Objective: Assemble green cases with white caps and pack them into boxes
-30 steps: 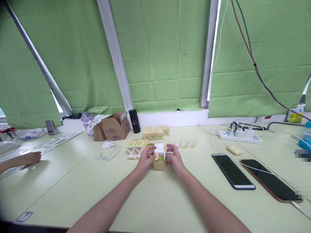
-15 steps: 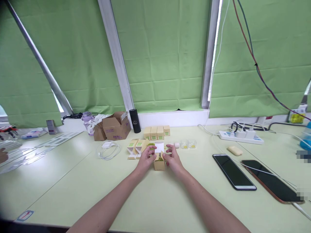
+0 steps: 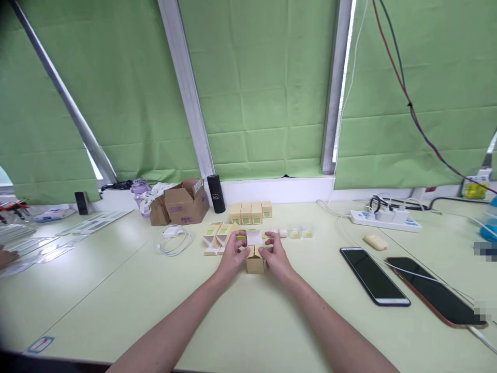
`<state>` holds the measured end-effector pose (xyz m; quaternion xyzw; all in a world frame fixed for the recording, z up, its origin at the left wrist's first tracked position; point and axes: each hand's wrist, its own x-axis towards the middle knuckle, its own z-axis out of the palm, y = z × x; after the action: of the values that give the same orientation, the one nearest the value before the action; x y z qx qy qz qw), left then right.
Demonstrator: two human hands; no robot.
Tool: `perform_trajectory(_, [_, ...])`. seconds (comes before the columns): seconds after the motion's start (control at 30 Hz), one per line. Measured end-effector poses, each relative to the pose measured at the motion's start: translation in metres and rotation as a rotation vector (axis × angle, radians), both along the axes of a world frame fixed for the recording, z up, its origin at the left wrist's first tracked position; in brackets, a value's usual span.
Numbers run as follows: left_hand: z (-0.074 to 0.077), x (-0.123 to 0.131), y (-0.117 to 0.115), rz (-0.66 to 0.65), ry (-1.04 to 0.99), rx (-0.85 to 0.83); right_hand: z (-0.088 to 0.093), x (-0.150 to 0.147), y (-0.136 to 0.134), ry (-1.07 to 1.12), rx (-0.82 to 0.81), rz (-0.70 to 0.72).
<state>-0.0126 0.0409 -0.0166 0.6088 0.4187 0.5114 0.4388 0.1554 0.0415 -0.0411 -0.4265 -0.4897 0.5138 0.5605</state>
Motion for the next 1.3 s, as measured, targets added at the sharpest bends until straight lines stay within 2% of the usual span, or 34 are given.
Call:
perform_trajectory(0.6, [-0.007,-0.001,0.006,0.033,0.032,0.067,-0.003,-0.001,0.002,-0.061,0.021,-0.005])
perform_trajectory(1.0, [-0.005,0.001,0.007,-0.01,0.011,0.06,-0.005,-0.001,0.004,-0.055,0.038,-0.018])
perform_trajectory(1.13, [-0.005,0.0,0.007,-0.014,-0.007,0.042,-0.002,0.002,0.002,-0.068,0.149,-0.073])
perform_trajectory(1.3, [-0.003,0.0,0.004,-0.011,-0.015,0.032,0.012,0.007,-0.01,-0.175,0.399,-0.123])
